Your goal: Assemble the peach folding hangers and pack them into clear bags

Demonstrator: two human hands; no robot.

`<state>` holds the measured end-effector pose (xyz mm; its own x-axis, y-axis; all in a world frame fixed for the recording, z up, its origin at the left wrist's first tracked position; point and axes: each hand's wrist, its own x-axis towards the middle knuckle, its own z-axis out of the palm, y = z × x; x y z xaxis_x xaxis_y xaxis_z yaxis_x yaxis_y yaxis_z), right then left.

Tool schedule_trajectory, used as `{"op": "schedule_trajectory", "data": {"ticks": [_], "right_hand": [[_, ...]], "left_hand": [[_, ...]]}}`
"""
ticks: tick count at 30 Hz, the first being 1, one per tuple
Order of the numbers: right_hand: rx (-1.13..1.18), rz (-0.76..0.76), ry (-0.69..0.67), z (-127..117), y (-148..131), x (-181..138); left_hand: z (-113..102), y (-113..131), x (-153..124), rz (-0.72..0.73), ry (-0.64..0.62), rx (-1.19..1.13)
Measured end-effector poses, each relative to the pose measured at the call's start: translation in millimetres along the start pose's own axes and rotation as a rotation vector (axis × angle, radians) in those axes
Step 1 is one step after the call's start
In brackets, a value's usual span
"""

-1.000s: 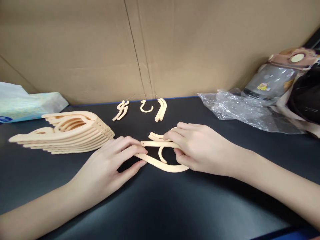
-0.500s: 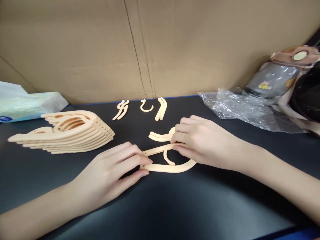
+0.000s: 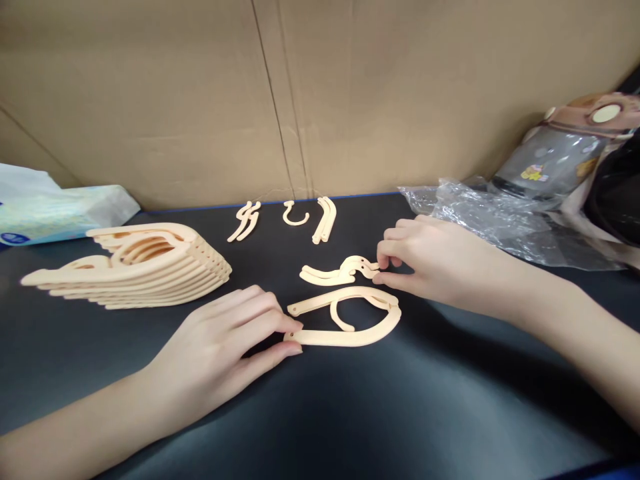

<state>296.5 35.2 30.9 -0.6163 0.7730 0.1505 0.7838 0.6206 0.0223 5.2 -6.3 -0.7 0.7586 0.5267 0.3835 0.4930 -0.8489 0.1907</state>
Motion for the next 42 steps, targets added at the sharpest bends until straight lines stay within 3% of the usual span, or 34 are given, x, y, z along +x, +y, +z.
{"op": "schedule_trajectory", "data": {"ticks": [6,17,25,33,42], "right_hand": [[0.045,-0.006,0.004,4,-3,-1],[0.05,-0.119,0.041,1,-8,2],[0.001,-0.235,0.176,-8,-16,1],[-0.026,-0.276,0.321,-11,-25,2],[0.218,-0.262,0.354,-8,-42,0]], "left_hand": [[0,3,1,-0.071,0.008,0.001],[1,2,-1,-0.063,0.014,-0.008],[1,1,1,-0.056,0.014,-0.006],[-4,2,0,-0.054,0.119,0.012],[-2,1,-1,0.005,0.085,0.061]]}}
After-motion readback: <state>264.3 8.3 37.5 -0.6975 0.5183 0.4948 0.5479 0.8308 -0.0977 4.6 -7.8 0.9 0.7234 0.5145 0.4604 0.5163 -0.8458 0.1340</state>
